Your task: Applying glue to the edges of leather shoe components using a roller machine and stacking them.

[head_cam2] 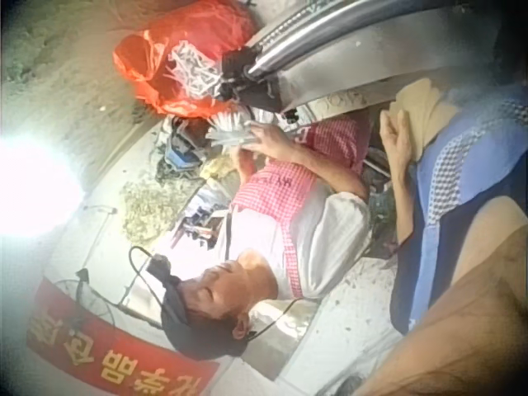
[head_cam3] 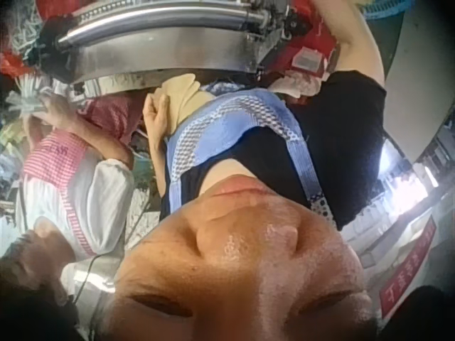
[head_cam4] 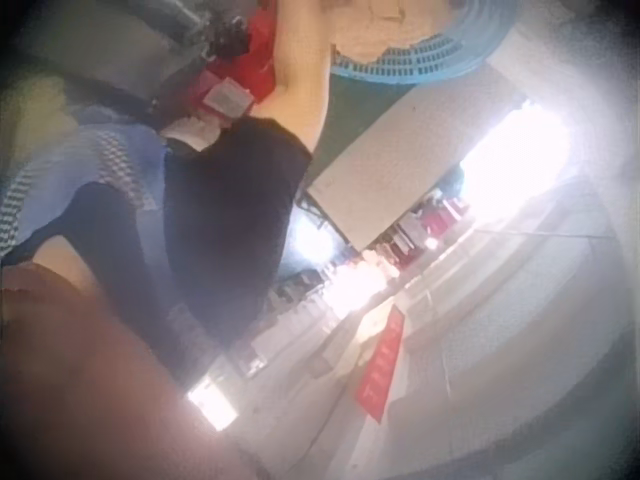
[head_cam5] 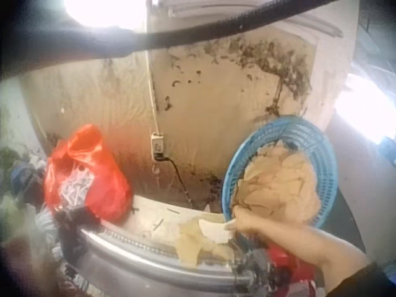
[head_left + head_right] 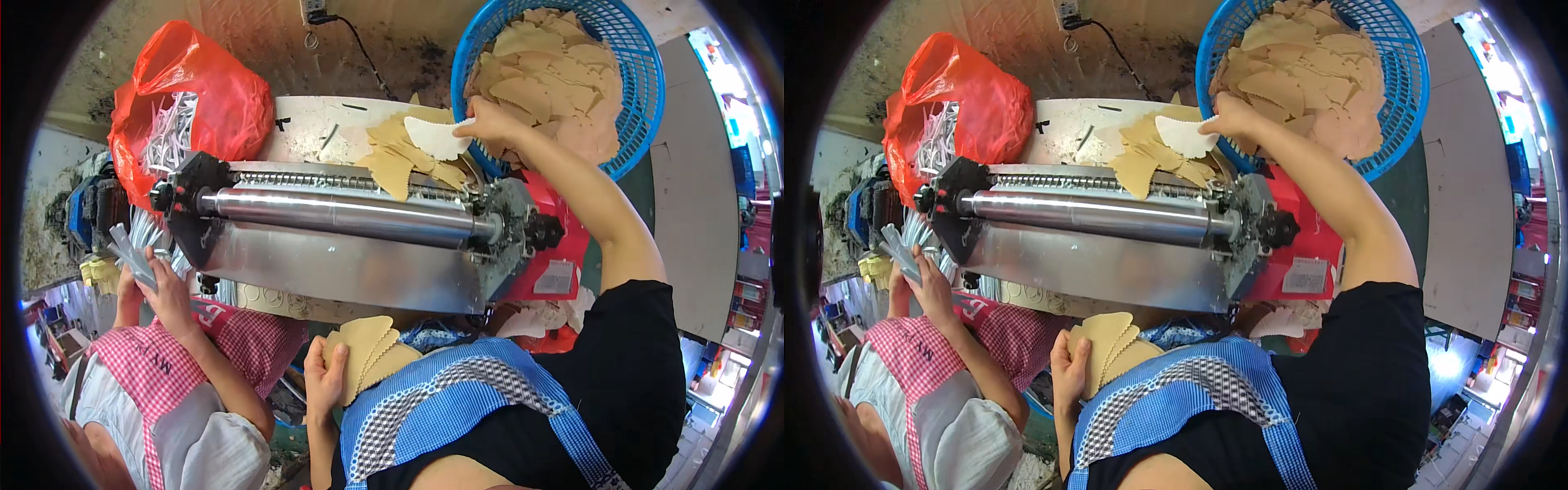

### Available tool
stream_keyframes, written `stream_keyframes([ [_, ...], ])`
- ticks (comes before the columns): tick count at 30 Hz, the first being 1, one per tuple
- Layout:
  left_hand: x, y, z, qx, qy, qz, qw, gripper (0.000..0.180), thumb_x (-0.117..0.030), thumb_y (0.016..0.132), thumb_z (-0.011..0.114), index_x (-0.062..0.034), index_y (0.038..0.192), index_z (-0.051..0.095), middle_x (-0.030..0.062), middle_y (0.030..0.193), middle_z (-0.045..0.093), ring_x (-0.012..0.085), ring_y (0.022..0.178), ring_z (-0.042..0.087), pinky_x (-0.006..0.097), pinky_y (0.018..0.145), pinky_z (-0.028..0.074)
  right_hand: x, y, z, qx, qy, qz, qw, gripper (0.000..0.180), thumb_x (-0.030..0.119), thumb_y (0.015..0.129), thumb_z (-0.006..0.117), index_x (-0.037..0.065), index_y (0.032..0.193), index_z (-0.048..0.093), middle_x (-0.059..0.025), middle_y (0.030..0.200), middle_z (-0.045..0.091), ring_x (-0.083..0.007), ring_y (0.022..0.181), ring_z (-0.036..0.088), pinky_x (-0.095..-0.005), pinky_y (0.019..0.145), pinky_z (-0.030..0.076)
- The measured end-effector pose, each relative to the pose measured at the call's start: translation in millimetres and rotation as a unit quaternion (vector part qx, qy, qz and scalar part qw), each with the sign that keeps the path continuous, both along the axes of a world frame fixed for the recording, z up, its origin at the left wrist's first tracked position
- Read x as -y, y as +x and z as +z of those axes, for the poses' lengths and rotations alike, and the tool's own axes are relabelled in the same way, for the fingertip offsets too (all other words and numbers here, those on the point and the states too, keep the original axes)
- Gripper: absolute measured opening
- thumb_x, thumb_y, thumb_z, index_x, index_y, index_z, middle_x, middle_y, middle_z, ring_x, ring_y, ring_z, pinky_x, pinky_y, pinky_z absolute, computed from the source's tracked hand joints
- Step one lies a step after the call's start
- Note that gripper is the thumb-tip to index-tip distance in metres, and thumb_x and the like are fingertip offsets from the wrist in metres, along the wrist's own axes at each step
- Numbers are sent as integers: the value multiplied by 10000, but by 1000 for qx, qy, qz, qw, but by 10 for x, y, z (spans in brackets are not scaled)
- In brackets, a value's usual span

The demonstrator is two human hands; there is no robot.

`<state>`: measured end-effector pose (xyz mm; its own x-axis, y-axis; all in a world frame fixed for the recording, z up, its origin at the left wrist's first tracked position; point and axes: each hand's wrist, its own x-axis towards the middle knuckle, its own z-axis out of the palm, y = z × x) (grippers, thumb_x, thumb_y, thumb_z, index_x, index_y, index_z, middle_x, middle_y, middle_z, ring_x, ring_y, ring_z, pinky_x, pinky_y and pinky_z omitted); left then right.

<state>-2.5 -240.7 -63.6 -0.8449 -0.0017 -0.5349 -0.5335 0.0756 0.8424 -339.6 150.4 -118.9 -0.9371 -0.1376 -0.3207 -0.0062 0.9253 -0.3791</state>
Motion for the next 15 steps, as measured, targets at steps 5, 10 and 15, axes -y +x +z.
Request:
stream_keyframes([
  [5, -137, -117, -38, 36, 53, 35, 997, 197, -196, 912, 600, -37, 857, 497, -22, 753, 541, 31, 679, 469, 195, 604, 410, 54, 185, -118, -66, -81, -41, 994, 409, 266, 641, 724, 35, 937, 561, -150, 851, 634, -309, 839, 620, -378, 739, 481],
  [10, -156, -230, -15, 59, 41, 15, 997, 188, -190, 911, 601, -39, 875, 495, -18, 770, 551, 32, 687, 476, 197, 611, 413, 411, 305, 80, -163, -24, 188, 968, 330, 260, 705, 740, 45, 888, 569, -114, 819, 622, -234, 803, 613, -337, 720, 471],
  [15, -171, -205, 49, 74, 49, 32, 996, 194, -194, 911, 602, -42, 866, 491, -23, 755, 540, 28, 678, 470, 196, 608, 409, 371, 164, 142, 141, -189, 125, 964, 399, 422, 771, 687, 38, 850, 618, -75, 799, 653, -222, 726, 628, -331, 651, 488],
])
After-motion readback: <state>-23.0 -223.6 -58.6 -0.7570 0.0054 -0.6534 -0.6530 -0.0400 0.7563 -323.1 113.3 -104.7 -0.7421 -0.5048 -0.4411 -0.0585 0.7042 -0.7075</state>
